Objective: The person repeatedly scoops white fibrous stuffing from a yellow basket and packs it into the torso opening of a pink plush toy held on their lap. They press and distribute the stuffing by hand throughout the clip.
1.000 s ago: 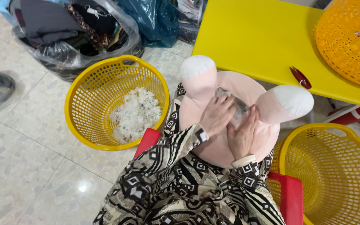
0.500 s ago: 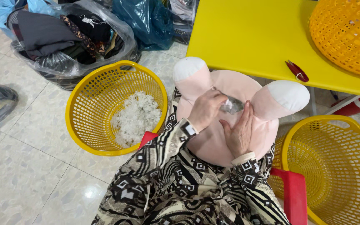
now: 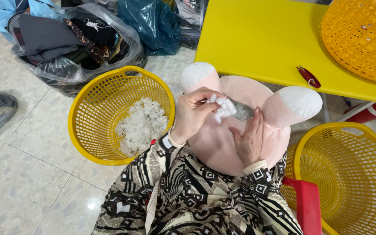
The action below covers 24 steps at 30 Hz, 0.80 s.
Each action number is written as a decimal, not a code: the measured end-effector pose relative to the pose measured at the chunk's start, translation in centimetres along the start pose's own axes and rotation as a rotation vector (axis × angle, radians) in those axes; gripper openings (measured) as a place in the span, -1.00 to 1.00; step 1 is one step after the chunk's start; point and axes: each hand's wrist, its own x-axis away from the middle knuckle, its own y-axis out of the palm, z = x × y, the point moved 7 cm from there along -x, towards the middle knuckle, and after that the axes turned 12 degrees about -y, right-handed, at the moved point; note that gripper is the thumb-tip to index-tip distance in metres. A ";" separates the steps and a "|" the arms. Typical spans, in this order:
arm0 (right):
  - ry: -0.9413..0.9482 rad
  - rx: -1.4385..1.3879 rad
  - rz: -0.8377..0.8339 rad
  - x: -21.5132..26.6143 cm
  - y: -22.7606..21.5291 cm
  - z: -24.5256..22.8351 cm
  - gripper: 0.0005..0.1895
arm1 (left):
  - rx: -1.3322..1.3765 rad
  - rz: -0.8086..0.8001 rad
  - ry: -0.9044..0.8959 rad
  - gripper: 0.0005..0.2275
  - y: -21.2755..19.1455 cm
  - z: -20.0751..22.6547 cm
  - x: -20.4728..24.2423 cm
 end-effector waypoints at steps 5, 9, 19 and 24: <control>0.009 0.019 -0.007 0.1 0.0 -0.1 0.10 | -0.322 0.179 0.195 -0.73 -5.0 6.2 2.3; 0.040 0.015 -0.012 -0.1 -0.1 0.1 0.08 | -0.473 0.358 0.141 -0.80 -13.8 7.0 4.3; 0.041 0.037 0.021 -0.2 -0.3 -0.1 0.14 | -1.308 0.237 -0.310 -0.62 -15.1 -4.2 4.1; -0.030 0.036 0.070 0.9 -0.3 -0.2 0.19 | -0.865 -0.059 0.052 -0.83 1.1 -7.6 -0.2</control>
